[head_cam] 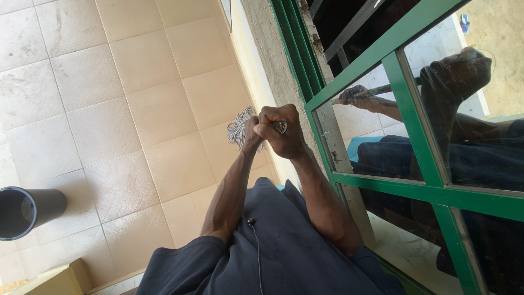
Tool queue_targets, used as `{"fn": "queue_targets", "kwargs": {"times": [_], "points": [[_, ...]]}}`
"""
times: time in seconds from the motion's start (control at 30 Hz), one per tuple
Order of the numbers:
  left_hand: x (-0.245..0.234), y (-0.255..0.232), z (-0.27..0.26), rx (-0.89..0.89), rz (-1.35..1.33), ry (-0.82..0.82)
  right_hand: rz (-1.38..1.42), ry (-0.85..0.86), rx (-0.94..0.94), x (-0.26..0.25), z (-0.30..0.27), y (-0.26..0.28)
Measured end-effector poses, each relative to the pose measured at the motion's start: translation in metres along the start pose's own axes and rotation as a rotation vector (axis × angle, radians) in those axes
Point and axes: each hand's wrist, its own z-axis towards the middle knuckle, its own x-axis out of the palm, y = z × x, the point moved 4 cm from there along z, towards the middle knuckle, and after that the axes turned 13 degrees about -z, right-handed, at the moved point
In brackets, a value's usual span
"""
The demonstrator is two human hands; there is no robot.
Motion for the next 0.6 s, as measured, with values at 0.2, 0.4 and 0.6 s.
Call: {"fn": "queue_targets", "kwargs": {"times": [0.2,0.4,0.6], "points": [[0.007,-0.018,-0.018,0.075,0.007,-0.084,0.034,-0.051,0.009,-0.011,0.000,0.003],[0.015,-0.015,-0.065,0.009,0.052,-0.100,0.213,-0.050,0.150,-0.020,-0.007,0.017],[0.016,-0.009,-0.097,-0.128,0.059,-0.067,0.310,-0.037,0.278,-0.018,-0.022,0.023]]}}
